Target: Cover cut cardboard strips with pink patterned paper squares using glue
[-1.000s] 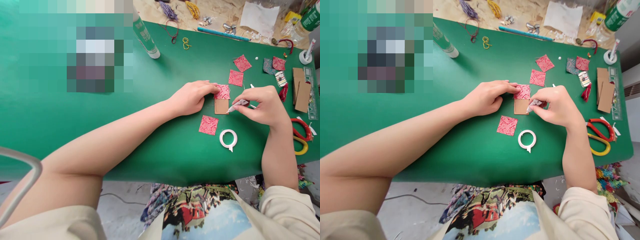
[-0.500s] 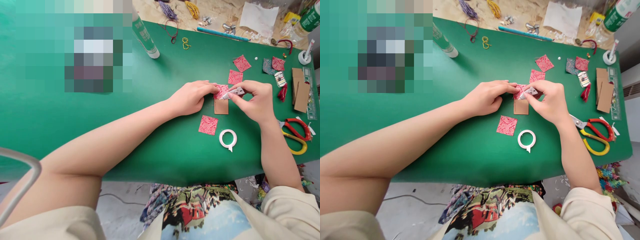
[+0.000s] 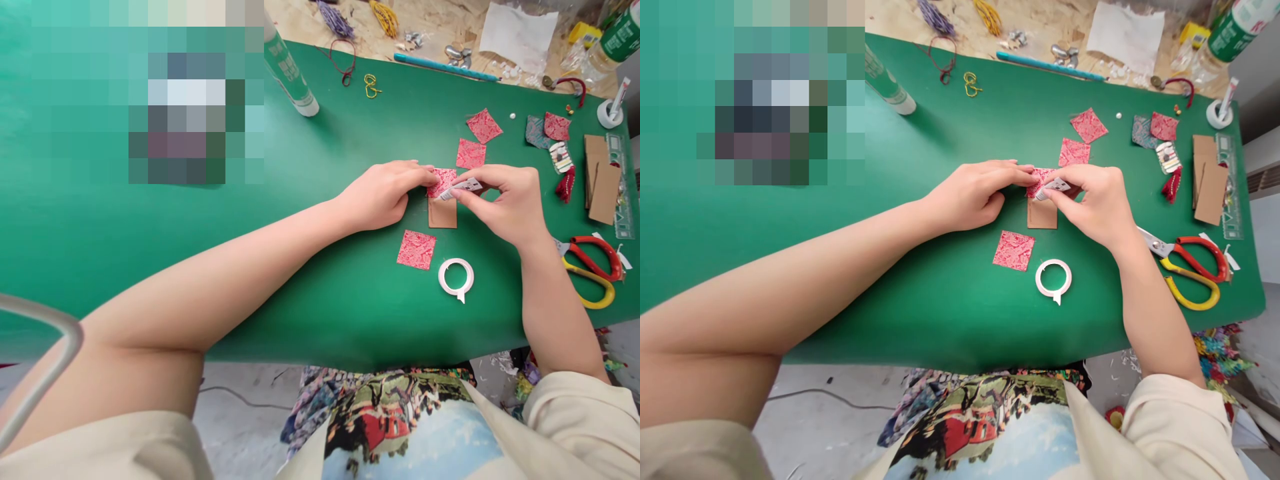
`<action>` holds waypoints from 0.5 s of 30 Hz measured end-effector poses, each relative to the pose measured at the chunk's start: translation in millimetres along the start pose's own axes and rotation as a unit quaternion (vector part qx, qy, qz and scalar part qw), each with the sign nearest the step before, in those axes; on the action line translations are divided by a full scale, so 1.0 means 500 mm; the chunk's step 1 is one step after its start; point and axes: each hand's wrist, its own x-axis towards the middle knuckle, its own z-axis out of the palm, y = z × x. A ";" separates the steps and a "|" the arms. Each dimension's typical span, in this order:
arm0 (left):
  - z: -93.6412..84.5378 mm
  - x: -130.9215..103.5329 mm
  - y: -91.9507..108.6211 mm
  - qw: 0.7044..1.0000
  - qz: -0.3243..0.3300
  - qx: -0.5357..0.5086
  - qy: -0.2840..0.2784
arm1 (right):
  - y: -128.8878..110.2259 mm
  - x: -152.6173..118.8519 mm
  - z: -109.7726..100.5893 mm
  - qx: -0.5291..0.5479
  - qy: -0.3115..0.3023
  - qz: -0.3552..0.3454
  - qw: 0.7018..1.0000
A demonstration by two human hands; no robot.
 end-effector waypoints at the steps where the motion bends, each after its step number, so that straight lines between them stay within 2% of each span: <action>1: 0.000 0.000 0.000 1.000 -0.001 -0.002 -0.001 | -0.001 0.000 0.000 0.001 -0.002 0.000 1.000; 15: -0.001 0.000 0.001 1.000 0.011 0.017 0.003 | -0.001 0.000 -0.010 -0.022 0.001 -0.006 1.000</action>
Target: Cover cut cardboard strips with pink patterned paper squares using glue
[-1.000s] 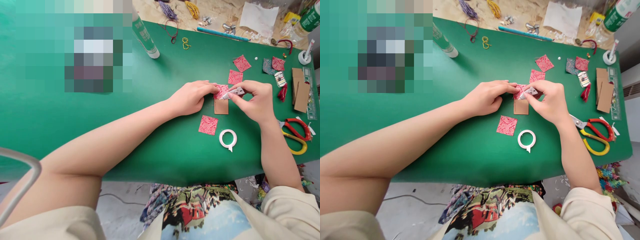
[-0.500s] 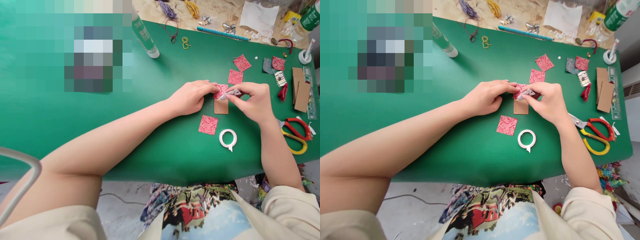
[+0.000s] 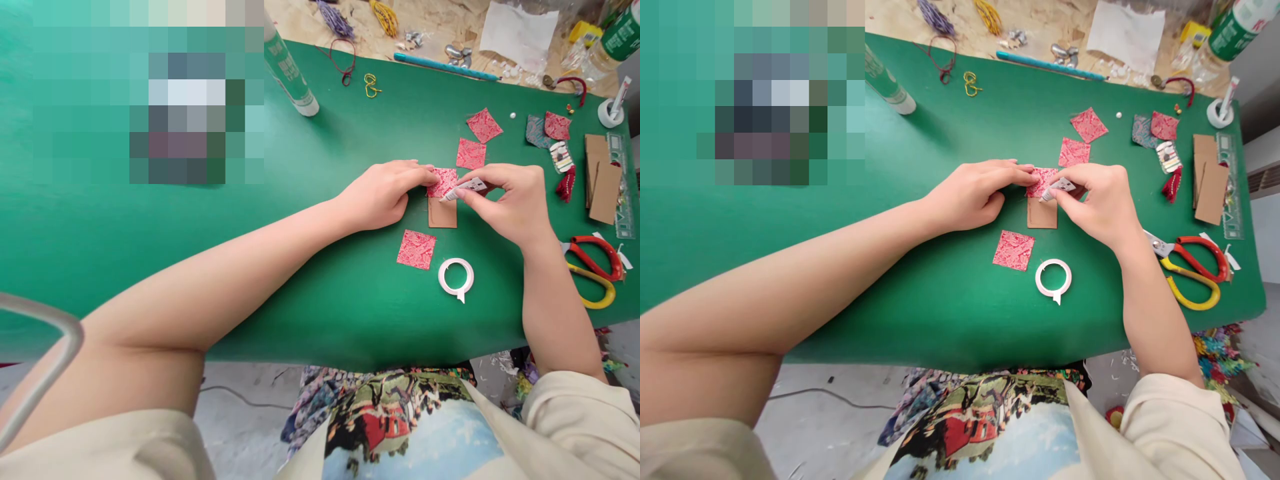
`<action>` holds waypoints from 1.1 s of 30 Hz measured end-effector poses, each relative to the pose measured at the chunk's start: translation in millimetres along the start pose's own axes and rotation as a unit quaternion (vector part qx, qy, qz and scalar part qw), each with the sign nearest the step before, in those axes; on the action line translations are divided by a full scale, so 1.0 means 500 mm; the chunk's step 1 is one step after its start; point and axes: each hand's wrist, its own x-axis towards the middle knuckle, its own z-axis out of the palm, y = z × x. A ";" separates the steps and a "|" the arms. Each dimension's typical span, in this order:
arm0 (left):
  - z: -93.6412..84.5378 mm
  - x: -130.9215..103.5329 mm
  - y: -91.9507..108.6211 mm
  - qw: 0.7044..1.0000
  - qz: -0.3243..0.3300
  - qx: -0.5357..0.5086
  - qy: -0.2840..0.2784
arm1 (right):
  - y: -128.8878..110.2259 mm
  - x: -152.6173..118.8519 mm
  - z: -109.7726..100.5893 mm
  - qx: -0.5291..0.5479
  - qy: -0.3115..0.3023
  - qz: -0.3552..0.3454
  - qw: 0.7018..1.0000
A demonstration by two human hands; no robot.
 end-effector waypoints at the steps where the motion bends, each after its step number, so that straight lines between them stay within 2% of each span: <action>1: 0.001 0.000 0.000 1.000 0.001 0.002 0.001 | 0.001 0.000 -0.002 0.000 0.001 -0.001 1.000; 22: -0.005 0.000 0.004 1.000 -0.014 -0.019 -0.011 | 0.002 -0.003 -0.027 -0.016 -0.003 -0.007 1.000; 33: -0.002 -0.001 0.001 0.999 -0.014 -0.031 -0.003 | -0.004 -0.006 -0.032 -0.011 -0.033 -0.016 0.999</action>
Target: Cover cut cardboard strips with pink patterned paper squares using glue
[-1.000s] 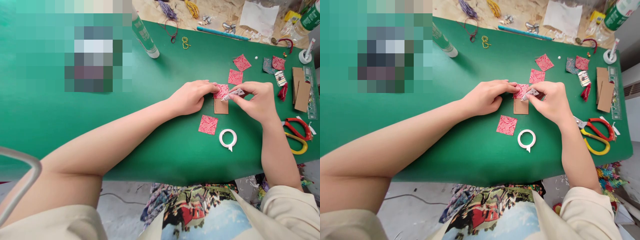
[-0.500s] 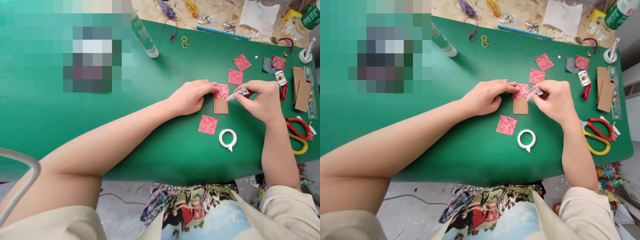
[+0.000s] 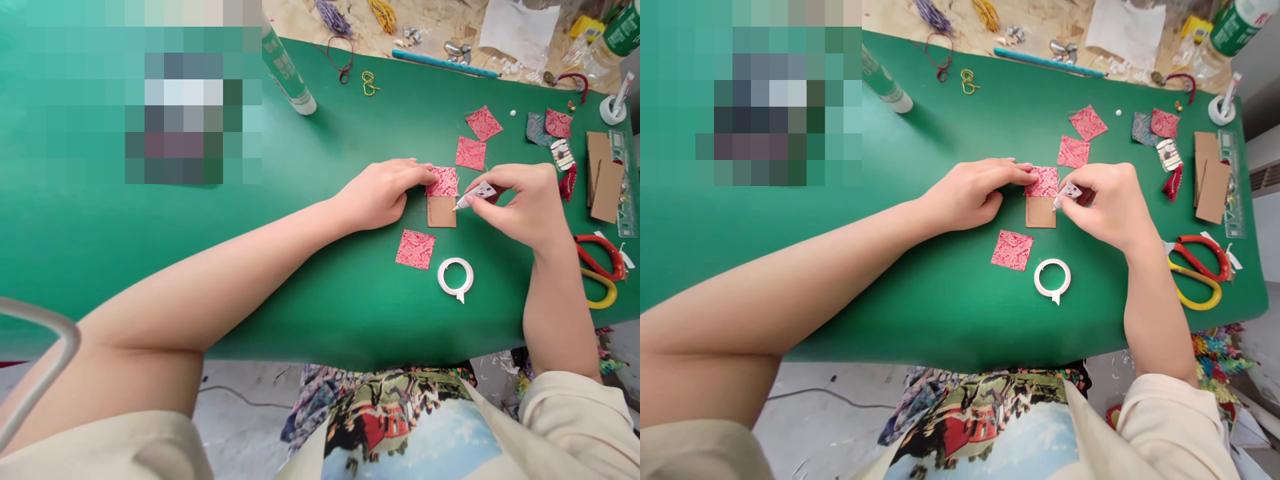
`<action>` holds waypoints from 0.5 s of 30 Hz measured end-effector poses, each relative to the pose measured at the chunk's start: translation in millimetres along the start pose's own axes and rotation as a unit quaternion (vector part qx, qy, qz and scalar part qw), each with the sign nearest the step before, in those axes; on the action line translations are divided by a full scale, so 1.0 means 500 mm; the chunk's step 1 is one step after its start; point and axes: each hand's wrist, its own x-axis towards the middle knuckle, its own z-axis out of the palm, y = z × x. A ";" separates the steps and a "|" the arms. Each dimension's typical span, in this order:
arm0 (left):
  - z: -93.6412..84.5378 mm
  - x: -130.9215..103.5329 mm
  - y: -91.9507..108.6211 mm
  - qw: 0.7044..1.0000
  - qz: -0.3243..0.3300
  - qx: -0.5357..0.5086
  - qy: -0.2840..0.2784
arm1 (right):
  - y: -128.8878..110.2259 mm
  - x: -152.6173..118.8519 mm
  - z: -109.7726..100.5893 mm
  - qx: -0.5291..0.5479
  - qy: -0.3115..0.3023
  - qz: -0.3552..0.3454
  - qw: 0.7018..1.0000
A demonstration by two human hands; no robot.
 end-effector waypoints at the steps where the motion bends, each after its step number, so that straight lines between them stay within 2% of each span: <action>1: -0.001 0.000 0.000 1.000 0.000 -0.001 -0.002 | 0.000 0.000 -0.001 -0.001 -0.003 -0.002 1.000; 11: -0.002 0.001 0.001 1.000 -0.001 0.013 -0.007 | -0.002 0.001 -0.007 -0.010 -0.044 -0.027 0.999; 15: -0.006 0.002 0.004 1.000 0.000 0.016 -0.016 | -0.002 0.002 -0.004 -0.003 -0.013 -0.011 1.000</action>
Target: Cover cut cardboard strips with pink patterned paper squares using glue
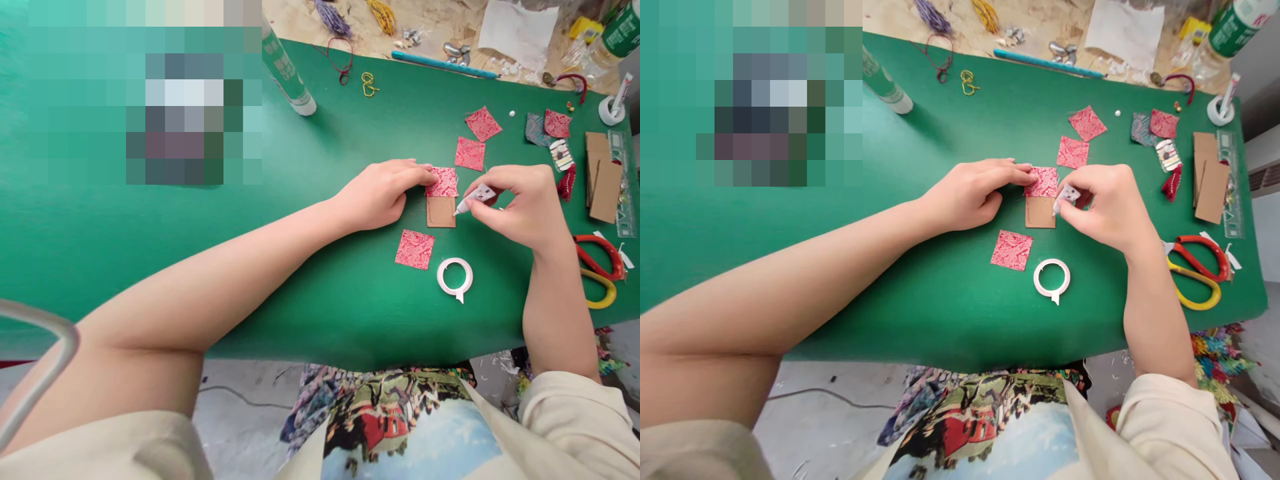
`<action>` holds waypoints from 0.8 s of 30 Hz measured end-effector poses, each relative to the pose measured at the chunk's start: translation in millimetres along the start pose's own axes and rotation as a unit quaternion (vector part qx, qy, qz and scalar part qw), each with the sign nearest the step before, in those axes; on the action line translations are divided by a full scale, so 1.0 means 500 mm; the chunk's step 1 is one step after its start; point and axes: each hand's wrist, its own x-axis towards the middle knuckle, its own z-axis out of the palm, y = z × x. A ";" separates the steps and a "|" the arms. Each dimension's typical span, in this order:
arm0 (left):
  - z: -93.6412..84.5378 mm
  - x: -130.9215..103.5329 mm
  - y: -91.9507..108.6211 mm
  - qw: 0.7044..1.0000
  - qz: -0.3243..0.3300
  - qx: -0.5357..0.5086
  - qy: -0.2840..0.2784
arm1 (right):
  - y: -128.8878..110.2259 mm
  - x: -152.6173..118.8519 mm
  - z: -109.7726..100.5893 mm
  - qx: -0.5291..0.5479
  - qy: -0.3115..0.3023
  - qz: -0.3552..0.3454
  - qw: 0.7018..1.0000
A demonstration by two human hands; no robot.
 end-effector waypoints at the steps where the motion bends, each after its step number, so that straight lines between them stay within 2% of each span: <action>1: -0.001 0.000 0.001 1.000 0.001 0.002 -0.002 | 0.001 0.001 0.001 0.002 0.018 0.012 1.000; 5: -0.004 0.000 0.003 1.000 0.001 0.010 -0.008 | 0.006 0.004 0.006 0.004 0.067 0.043 0.997; 24: -0.001 0.000 0.002 1.000 0.002 0.017 -0.001 | 0.004 0.001 0.009 0.012 0.031 0.019 0.999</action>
